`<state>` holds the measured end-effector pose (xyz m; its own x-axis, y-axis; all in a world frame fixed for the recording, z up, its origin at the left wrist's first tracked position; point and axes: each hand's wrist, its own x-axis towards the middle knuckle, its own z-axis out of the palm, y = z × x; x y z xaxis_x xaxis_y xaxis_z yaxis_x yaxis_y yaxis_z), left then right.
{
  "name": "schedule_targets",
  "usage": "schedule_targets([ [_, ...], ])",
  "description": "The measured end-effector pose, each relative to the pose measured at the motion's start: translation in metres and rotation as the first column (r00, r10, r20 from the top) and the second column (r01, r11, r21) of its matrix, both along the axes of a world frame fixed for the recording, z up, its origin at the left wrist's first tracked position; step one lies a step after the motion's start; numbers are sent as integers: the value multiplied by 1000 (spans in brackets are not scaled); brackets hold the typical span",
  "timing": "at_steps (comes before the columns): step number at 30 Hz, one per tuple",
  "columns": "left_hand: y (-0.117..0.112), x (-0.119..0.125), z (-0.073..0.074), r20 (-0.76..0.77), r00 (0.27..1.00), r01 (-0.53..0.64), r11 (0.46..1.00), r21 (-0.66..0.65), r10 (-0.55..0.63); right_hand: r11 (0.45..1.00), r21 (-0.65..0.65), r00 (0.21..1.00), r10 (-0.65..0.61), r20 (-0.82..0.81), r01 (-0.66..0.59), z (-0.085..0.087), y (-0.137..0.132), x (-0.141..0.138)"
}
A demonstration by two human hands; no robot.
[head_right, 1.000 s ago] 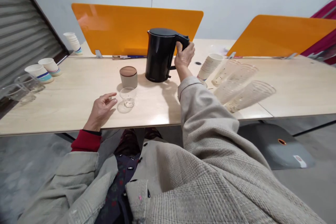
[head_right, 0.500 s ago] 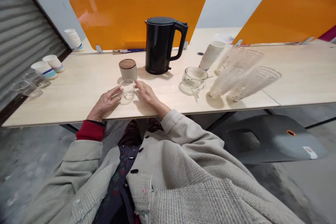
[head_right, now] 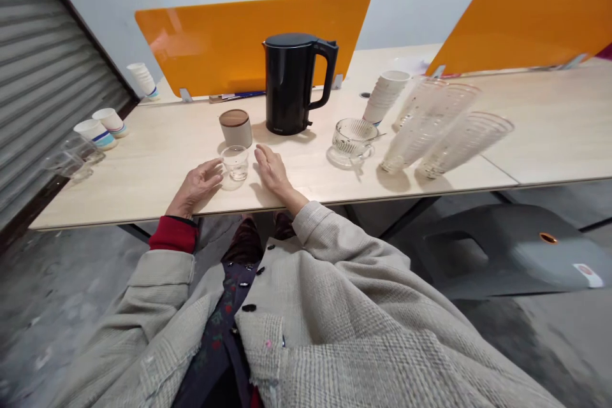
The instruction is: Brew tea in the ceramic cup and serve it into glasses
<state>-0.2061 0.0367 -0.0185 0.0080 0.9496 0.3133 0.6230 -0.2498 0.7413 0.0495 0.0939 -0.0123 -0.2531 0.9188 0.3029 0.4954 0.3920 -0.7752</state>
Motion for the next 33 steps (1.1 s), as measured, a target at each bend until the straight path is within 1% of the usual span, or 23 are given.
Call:
schedule_targets([
  [3, 4, -1, -4, -132, 990, -56, 998, 30, 60, 989, 95, 976, -128, 174, 113, -2, -1, 2],
  [5, 5, 2, -5, -262, 959, -101, 994, 29, 105, 984, 109, 942, -168, 290, 142, -4, -5, 1],
  [8, 4, 9, -3, -448, 888, -120, 993, -14, 101, 988, 95, 881, -154, 448, 125, -4, -12, -3],
  [10, 4, 14, -3, -510, 856, -123, 992, -43, 84, 992, 82, 837, -126, 532, 97, -4, -16, -5],
  [12, 4, 17, -3, -535, 841, -133, 989, -65, 78, 995, 65, 799, -97, 593, 73, -3, -18, -5],
  [15, 4, 19, -4, -547, 833, -147, 987, -72, 84, 998, 59, 768, -59, 637, 27, -1, -21, -3],
  [18, 2, 21, 0, -573, 815, -164, 983, -84, 87, 999, 54, 752, -38, 658, 3, 4, -24, -1],
  [23, -4, 26, 13, -687, 726, -217, 962, -167, 44, 1000, 16, 731, -26, 682, 21, 13, -29, -3],
  [26, -5, 28, 18, -723, 690, -233, 956, -177, 34, 1000, 9, 734, -25, 679, 26, 14, -29, -3],
  [29, -5, 29, 20, -737, 675, -236, 956, -173, 33, 1000, 1, 740, -23, 672, 30, 15, -29, -3],
  [33, -5, 30, 20, -739, 673, -237, 957, -168, 37, 998, -51, 732, 10, 681, 34, 17, -29, -4],
])
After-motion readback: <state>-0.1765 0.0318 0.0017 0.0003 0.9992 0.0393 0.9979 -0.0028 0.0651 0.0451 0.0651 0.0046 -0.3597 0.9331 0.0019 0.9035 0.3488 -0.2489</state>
